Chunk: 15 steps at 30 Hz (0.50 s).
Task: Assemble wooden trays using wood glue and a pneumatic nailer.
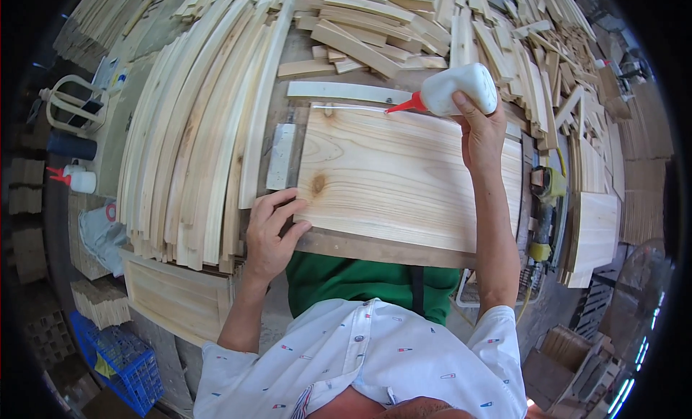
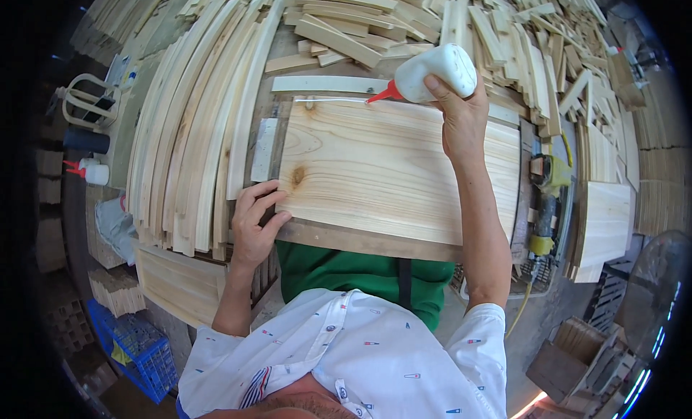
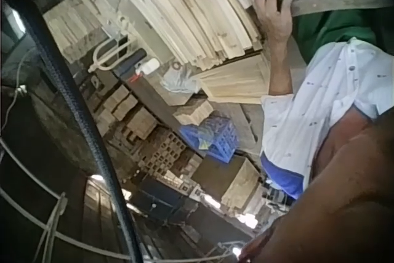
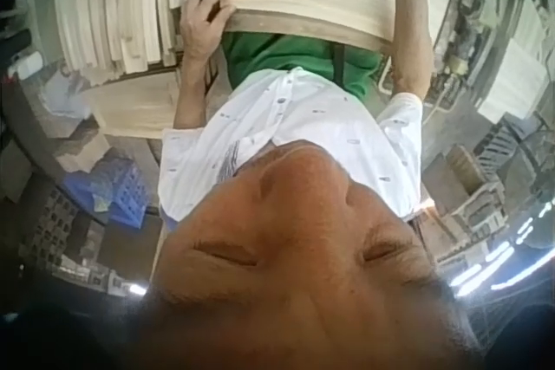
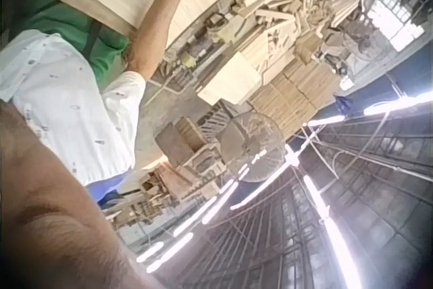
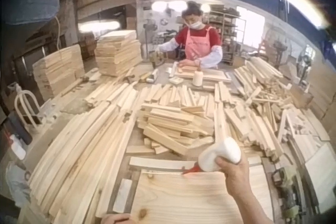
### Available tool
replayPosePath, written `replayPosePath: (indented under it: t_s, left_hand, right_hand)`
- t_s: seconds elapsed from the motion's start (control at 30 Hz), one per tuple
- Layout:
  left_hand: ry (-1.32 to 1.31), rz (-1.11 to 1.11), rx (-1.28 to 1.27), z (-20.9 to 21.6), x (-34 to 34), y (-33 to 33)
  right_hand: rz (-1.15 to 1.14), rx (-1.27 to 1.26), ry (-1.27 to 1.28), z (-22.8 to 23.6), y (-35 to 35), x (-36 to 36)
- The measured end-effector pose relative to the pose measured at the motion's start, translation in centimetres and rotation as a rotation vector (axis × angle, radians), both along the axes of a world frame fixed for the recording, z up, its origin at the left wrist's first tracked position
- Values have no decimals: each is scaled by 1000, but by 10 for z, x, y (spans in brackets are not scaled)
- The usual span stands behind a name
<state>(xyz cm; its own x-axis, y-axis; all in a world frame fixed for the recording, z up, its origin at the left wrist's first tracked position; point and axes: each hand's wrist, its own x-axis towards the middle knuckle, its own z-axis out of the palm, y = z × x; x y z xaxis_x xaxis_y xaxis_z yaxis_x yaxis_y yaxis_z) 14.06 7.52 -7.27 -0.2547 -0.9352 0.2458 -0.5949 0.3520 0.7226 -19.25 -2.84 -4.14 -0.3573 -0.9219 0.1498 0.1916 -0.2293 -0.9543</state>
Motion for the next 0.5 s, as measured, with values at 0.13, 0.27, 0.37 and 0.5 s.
replayPosePath:
  t_s: [0.13, 0.27, 0.37, 0.5]
  left_hand:
    - [-2, 4, -21, -2, -1, 0]
    - [-11, 15, -1, -2, -1, 1]
    - [-24, 15, 14, -2, -2, 2]
    - [-23, 12, 42, -1, -2, 3]
  right_hand:
    - [-82, 10, 7, -3, 14, -35]
    - [-142, -17, 19, -2, 31, -68]
    - [-207, -35, 53, -1, 44, -94]
    - [-276, -33, 95, 3, 65, -127]
